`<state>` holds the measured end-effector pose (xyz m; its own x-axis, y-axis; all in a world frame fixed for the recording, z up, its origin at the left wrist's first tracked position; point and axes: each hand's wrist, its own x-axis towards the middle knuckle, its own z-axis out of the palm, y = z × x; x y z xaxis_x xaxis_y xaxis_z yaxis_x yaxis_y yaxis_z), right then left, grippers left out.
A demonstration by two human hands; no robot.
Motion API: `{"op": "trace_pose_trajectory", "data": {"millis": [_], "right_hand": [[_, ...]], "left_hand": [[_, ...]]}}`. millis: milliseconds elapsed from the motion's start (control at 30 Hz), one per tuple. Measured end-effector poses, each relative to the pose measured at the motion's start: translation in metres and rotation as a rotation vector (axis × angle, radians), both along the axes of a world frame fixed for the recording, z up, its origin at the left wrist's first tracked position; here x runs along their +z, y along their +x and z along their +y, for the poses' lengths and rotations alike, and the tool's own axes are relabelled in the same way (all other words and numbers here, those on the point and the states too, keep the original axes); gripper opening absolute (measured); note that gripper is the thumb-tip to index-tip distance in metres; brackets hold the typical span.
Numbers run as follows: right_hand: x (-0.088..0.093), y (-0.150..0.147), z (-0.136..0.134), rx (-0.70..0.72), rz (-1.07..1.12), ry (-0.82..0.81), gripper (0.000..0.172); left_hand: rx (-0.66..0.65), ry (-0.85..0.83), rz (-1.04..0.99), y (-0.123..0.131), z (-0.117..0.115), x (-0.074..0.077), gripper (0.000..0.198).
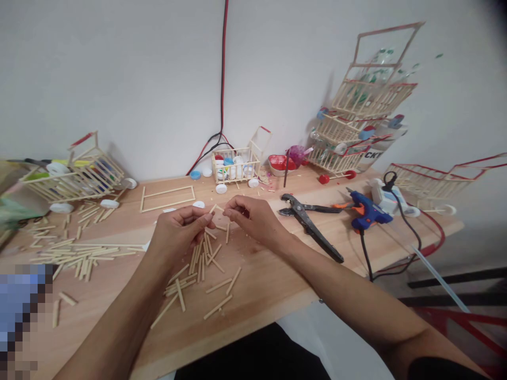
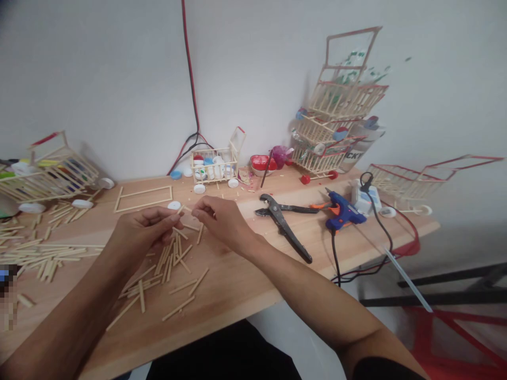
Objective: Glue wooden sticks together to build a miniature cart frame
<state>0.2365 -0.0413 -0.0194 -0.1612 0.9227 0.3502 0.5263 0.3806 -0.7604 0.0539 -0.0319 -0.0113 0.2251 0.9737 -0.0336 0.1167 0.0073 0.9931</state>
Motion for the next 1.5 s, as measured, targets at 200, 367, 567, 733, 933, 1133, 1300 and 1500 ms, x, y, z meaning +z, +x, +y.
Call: {"op": "trace_pose_trajectory", "data": {"millis": [200,367,567,733,933,1133,1300,1500], "right_hand": [[-0.0015,0.0001,0.0010,0.003,0.005,0.009,0.014],[-0.0016,-0.0001,0.0013,0.008,0.005,0.002,0.014],[-0.0002,-0.0003,0.0012,0.011,0.016,-0.016,0.015],[0.0018,-0.0007,0.0003,0.012,0.032,-0.047,0.016],[0.0016,-0.0002,0.0005,0.010,-0.008,-0.009,0.015],[0.0002,0.0004,0.0016,0.011,-0.015,-0.008,0.015],[-0.0010,0.0010,0.0017,0.041,0.004,0.007,0.016],[-0.0002,0.0006,0.0014,0.021,-0.007,0.002,0.015]], "left_hand": [[0.008,-0.002,0.013,0.0007,-0.0004,0.0003,0.013],[0.009,0.004,0.010,0.0009,0.0001,0.0001,0.014],[0.010,0.015,0.018,0.0008,0.0010,0.0001,0.015],[0.028,0.014,-0.004,0.0001,0.0013,0.0000,0.019],[0.044,-0.005,-0.025,0.0014,-0.0001,0.0017,0.020],[0.046,-0.009,-0.031,0.0024,-0.0016,0.0036,0.020],[0.038,0.000,-0.037,0.0026,-0.0018,0.0032,0.019],[0.037,-0.009,-0.039,0.0026,-0.0014,0.0026,0.018]]}}
